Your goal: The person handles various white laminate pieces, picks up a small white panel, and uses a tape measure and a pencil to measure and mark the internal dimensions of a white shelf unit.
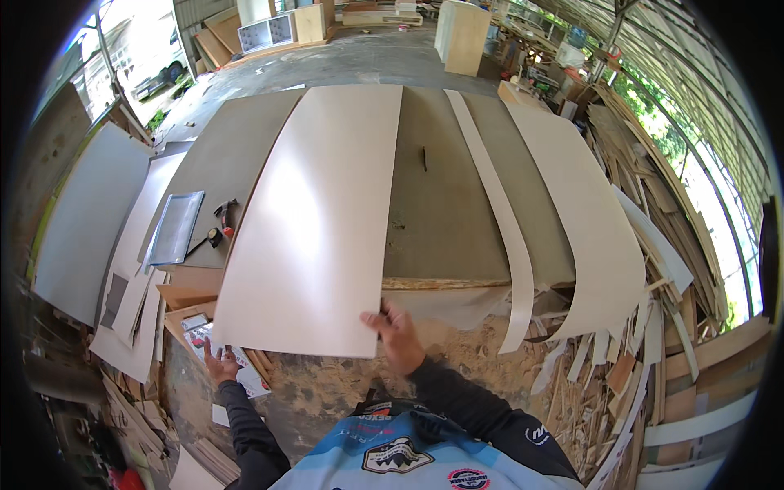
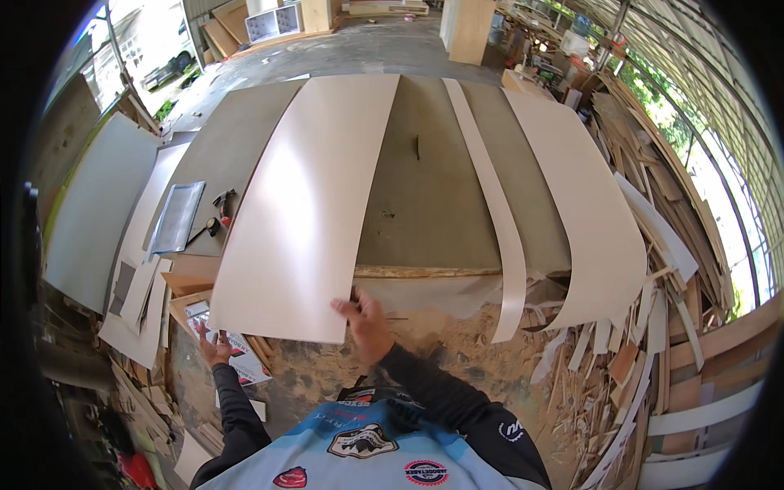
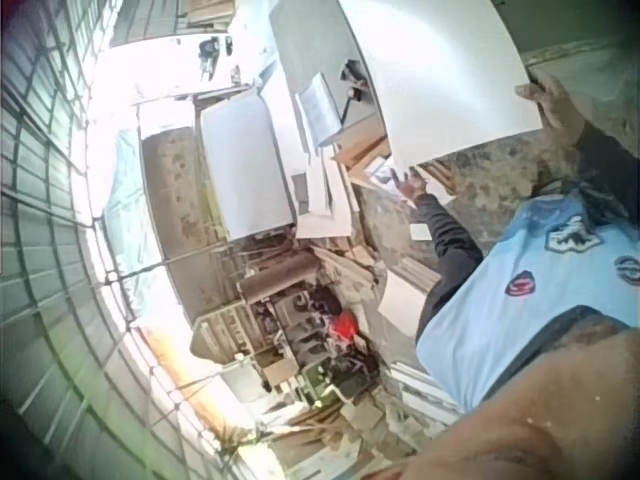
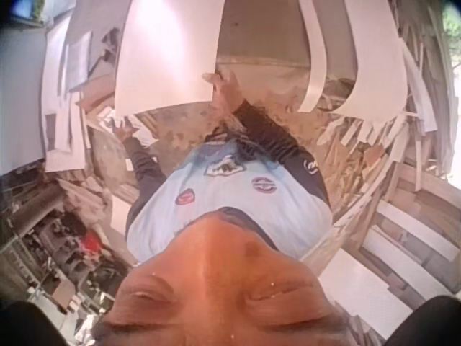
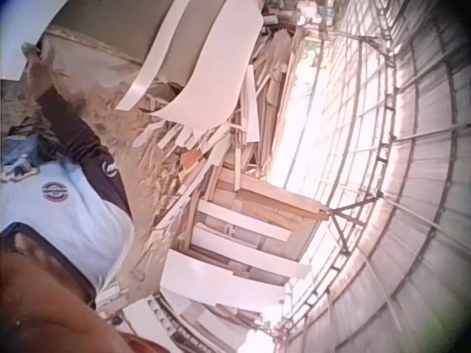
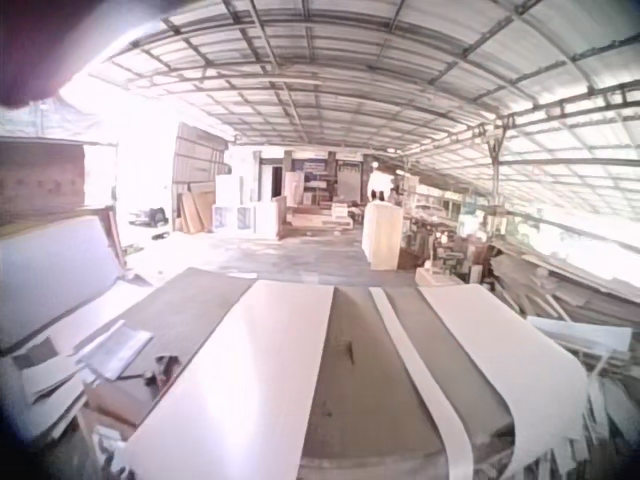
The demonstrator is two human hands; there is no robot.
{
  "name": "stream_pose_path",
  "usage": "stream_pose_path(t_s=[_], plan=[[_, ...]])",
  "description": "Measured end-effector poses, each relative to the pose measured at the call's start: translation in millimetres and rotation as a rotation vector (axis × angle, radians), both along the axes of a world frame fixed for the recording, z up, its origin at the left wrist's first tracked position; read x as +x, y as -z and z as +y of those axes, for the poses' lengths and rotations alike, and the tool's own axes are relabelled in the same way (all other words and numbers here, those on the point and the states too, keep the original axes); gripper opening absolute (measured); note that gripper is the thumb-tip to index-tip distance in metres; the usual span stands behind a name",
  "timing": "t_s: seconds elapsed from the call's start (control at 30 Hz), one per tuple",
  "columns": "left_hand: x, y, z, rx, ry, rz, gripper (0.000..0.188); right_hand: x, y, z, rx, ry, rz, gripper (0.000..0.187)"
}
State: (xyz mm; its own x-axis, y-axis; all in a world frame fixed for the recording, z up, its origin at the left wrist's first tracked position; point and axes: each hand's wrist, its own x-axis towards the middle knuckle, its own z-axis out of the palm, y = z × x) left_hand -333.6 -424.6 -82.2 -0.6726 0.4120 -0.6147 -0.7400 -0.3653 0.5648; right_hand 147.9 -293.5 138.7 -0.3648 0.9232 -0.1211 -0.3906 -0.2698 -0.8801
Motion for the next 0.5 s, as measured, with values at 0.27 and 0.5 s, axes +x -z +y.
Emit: stream_pose_path(t_s=[0.27,0.5], plan=[[62.5,-94.8,75.4,0.634,0.335,0.298,0.037,50.5,-91.2,51.6,0.199,0.211,0.574,0.053],[221.3,-265.6,145.3,0.87,0.369,0.335,0.039,47.9,-161.4,67.7,0.608,0.293,0.598,0.085]])
